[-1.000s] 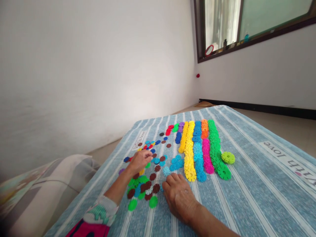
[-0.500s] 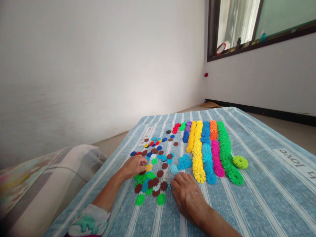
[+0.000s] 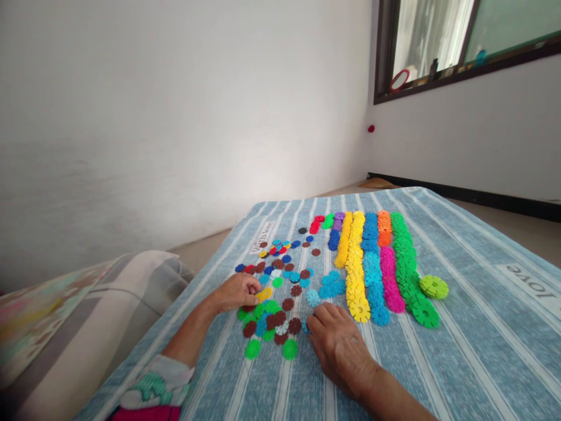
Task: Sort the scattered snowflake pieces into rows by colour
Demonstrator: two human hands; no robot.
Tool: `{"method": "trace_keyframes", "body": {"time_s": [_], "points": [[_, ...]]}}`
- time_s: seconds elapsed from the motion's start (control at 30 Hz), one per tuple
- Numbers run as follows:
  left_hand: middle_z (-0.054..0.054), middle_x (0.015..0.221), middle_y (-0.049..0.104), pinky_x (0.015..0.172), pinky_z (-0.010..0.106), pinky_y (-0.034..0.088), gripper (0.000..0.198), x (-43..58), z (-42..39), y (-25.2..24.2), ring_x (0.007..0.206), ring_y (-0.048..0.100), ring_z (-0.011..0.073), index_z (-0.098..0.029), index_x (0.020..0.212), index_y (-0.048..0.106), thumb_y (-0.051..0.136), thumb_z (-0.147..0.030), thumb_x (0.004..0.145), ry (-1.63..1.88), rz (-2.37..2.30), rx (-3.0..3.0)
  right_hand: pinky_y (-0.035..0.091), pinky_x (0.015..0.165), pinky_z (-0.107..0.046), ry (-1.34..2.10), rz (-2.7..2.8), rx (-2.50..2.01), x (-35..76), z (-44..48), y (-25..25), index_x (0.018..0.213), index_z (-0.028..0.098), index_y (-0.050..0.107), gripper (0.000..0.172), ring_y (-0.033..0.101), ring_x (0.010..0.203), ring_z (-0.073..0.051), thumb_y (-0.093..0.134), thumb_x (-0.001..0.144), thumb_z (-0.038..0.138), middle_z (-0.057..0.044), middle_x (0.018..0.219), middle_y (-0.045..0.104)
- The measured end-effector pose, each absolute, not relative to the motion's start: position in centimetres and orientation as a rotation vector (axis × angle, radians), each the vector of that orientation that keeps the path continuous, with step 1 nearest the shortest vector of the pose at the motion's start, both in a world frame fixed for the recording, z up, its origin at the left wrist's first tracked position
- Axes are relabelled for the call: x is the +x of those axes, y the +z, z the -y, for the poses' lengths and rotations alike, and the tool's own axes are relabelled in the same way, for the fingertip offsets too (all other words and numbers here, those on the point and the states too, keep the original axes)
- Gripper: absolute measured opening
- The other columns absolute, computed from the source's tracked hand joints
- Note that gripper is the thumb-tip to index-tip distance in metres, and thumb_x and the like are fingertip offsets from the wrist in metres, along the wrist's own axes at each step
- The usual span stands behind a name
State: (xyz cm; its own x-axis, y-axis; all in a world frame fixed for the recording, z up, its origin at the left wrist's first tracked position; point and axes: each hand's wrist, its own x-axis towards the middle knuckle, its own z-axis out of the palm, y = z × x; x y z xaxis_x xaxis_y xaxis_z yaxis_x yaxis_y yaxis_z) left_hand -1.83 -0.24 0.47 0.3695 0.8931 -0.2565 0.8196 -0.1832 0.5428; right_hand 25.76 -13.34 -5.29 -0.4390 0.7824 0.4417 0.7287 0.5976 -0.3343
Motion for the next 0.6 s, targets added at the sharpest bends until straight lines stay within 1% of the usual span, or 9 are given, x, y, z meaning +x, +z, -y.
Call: {"method": "trace_keyframes", "body": {"time_s": [0.23,0.43,0.6], "points": [[-0.003,0.053,0.06,0.049,0.02,0.038,0.011,-1.3,0.9,1.1,0.053,0.057,0.0137,-0.017,0.061,0.057,0.06,-0.026,0.056,0.208,-1.475,1.973,0.039,0.078,-0.038,0.123,2.262,-1.212,25.7,13.4,-5.3,0.093,0.02,0.057,0.009,0.051,0.088,-0.023,0.051,0.092,0.014,-0.004,0.091,0.056],[-0.002,0.055,0.06,0.05,0.02,0.036,0.011,-1.1,0.5,1.0,0.053,0.053,0.0117,-0.014,0.061,0.061,0.06,-0.024,0.056,0.372,-1.456,1.991,0.039,0.077,-0.038,0.126,2.262,-1.207,25.6,13.5,-4.9,0.092,0.02,0.056,0.008,0.051,0.088,-0.023,0.051,0.091,0.013,-0.004,0.09,0.056],[-0.001,0.057,0.06,0.052,0.021,0.038,0.012,-0.2,0.3,0.2,0.055,0.053,0.0121,-0.013,0.064,0.064,0.059,-0.023,0.059,0.421,-1.457,2.046,0.039,0.078,-0.038,0.118,2.257,-1.21,25.7,13.5,-5.0,0.094,0.019,0.057,0.009,0.051,0.088,-0.023,0.051,0.092,0.014,-0.005,0.091,0.056]]}}
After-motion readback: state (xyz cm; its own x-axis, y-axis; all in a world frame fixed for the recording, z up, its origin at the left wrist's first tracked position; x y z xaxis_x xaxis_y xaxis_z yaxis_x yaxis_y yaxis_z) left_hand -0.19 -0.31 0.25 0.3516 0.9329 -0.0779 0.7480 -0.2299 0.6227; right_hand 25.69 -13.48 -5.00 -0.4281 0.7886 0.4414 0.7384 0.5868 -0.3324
